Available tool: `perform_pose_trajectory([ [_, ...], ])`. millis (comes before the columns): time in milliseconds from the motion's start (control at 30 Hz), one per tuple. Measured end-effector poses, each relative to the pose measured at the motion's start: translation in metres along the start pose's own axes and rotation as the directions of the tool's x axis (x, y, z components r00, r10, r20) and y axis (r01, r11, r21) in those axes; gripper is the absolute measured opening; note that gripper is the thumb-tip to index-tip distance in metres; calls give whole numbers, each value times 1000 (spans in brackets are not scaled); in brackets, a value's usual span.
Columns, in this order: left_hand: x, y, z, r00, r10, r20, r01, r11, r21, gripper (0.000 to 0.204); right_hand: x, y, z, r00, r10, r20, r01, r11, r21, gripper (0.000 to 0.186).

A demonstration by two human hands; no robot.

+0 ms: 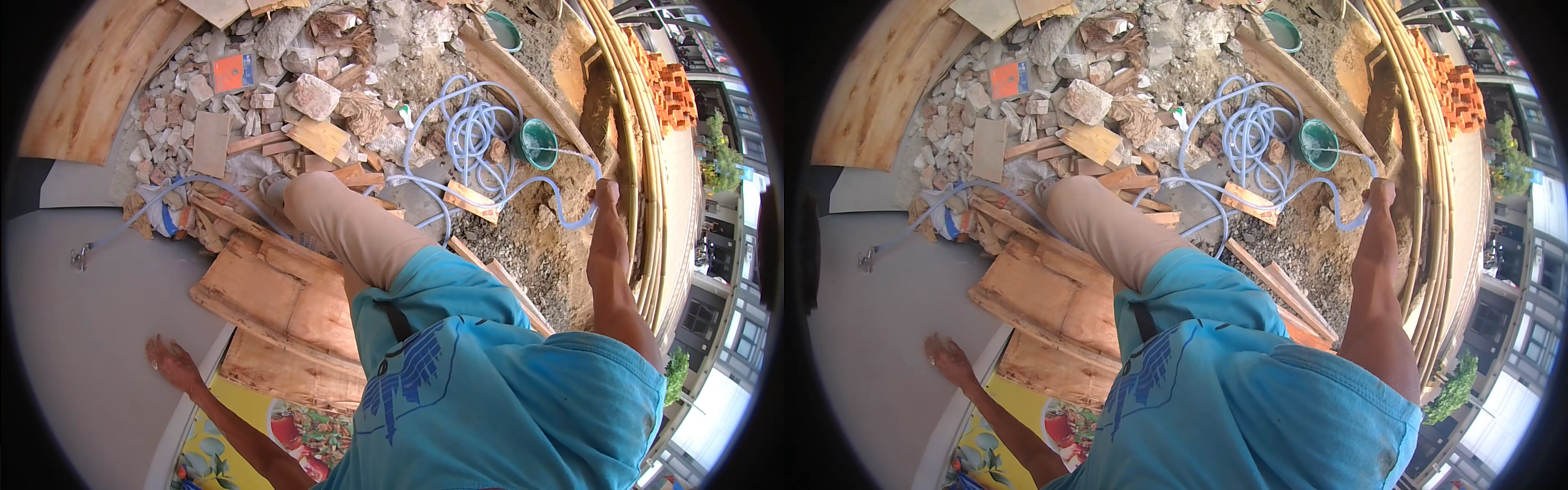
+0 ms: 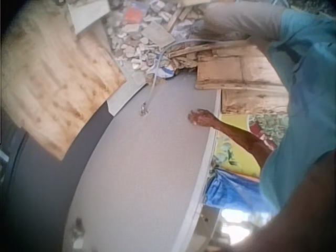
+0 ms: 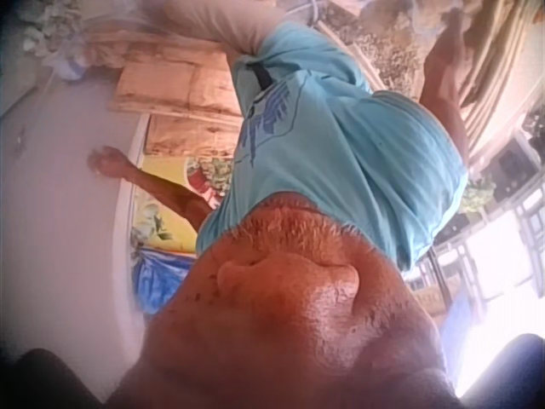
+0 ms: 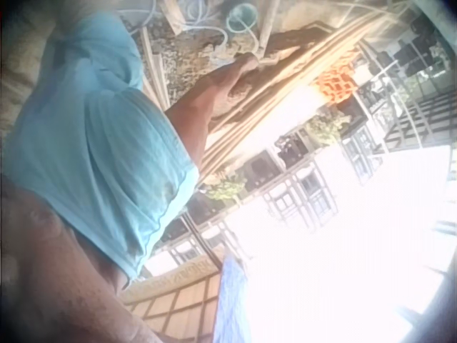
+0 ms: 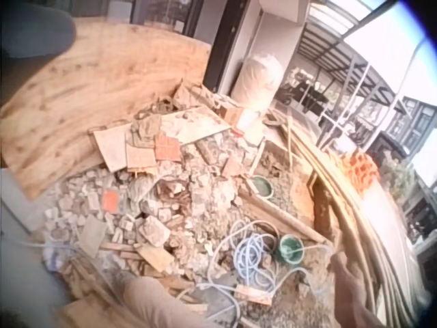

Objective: The person mixes mortar in a wooden frame using a hoe, سپس picks up a bucket and uses a small trowel to scoop water into it.

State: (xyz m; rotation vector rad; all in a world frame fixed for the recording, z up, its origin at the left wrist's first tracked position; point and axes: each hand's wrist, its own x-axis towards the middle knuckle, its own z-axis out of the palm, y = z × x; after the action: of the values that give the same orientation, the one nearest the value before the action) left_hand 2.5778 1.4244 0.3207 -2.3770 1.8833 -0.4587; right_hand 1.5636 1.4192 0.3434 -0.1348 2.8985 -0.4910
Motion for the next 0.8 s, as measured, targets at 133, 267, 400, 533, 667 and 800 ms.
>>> perform_pose_trajectory([
  [133,2,5,0,1000,-10,8,10,1000,27,31,0,9,-2,1000,12,-5,-12,1000,6,25],
  [267,3,9,-2,999,-4,41,3,1000,20,33,6,21,-13,999,-35,20,34,999,9,25],
  [400,0,-1,8,998,27,54,-27,1000,-9,35,2,19,-15,997,-77,6,77,997,-16,26],
  [533,-2,1,8,999,11,47,-11,1000,-5,36,2,6,-24,998,-68,-5,69,997,47,26],
  [667,-5,3,13,999,33,8,-33,997,-76,33,17,3,-12,996,86,-32,-84,994,63,23],
  [800,-22,39,13,998,24,59,-9,969,-248,31,43,18,-12,998,61,5,-61,994,94,22],
])
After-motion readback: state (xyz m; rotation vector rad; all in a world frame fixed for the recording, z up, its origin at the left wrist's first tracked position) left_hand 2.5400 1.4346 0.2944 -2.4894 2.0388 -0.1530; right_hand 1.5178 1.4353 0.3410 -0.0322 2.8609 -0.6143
